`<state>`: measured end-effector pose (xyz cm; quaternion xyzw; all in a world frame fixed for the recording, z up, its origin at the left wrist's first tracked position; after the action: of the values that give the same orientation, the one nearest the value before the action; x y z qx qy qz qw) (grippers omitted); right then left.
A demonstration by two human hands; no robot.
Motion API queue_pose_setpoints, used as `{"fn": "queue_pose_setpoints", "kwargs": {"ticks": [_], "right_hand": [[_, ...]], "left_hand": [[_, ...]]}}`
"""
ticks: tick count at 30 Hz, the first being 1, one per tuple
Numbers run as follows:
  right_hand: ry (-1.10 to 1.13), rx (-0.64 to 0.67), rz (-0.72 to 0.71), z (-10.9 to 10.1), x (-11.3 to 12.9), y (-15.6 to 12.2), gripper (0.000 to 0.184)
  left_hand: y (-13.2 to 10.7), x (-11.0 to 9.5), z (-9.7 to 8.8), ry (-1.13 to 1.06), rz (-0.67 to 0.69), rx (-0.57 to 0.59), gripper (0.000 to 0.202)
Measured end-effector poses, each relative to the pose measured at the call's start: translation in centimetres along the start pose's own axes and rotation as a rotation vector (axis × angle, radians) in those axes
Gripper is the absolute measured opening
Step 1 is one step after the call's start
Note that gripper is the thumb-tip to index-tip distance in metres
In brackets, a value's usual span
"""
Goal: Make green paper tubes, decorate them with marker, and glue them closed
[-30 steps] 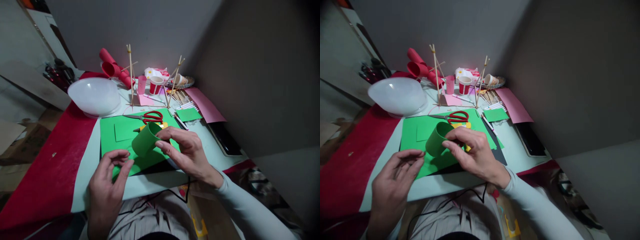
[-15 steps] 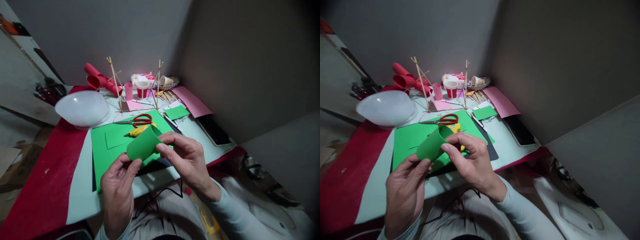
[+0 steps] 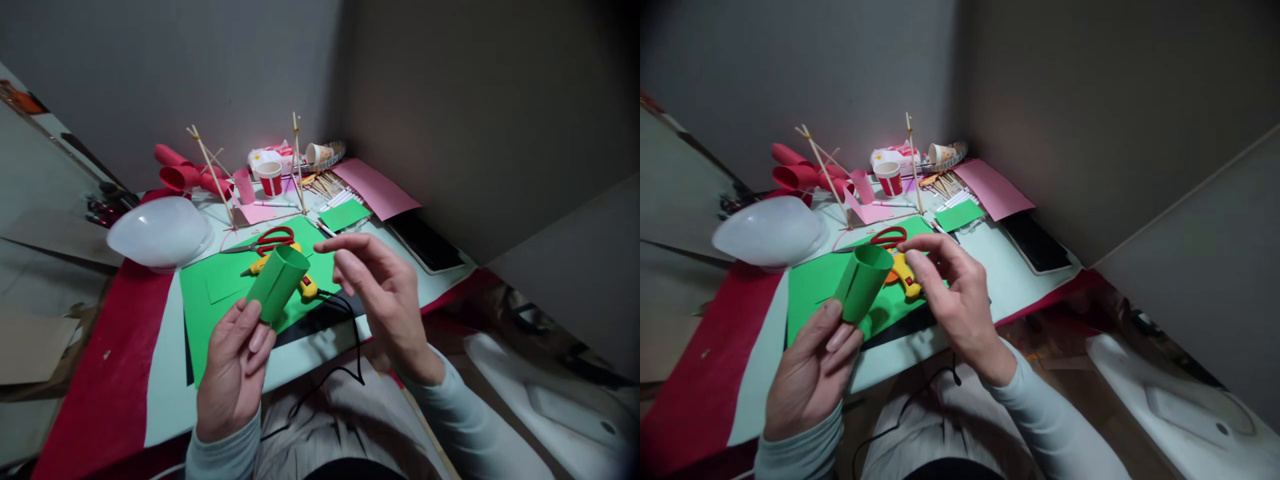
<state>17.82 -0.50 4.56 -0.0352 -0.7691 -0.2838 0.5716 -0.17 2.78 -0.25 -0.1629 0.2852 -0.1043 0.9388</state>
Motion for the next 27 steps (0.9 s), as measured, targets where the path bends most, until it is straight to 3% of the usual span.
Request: {"fn": "queue_pose_setpoints", "kwargs": {"ticks": [5, 11, 17, 22, 27], "right_hand": [[0.021, -0.025, 0.048, -1.0, -1.8, -0.7, 0.014], [-0.044, 0.014, 0.075, -0.8, -2.2, -1.1, 0.018], [-0.116, 0.047, -0.121, 0.2, -0.5, -0.9, 0.016], [-0.105, 0.136, -0.241, 1.2, 1.5, -0.5, 0.031], [-0.251, 0.112, -0.355, 1.3, 2.7, -0.3, 0.014]], "left_hand": [[0.2, 0.2, -0.2, -0.200, -0.110, -0.090, 0.032], [0.3, 0.8, -0.2, -0.268, -0.165, -0.119, 0.038], [0.1, 1.1, -0.8, -0.231, -0.148, -0.064, 0.031], [-0.3, 0.6, -0.8, -0.005, 0.040, 0.095, 0.041], [-0.6, 0.1, -0.6, 0.202, 0.274, 0.125, 0.042]]}}
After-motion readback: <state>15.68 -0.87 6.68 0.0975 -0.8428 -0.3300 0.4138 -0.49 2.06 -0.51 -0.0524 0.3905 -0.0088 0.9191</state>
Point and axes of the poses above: each hand's wrist, its own y-axis towards the middle knuckle, its own z-axis out of the palm, x = y × z, the point moved 4 cm from there along y, towards the middle knuckle, and after that the axes turned 15 degrees about -y, right-handed, at the moved point
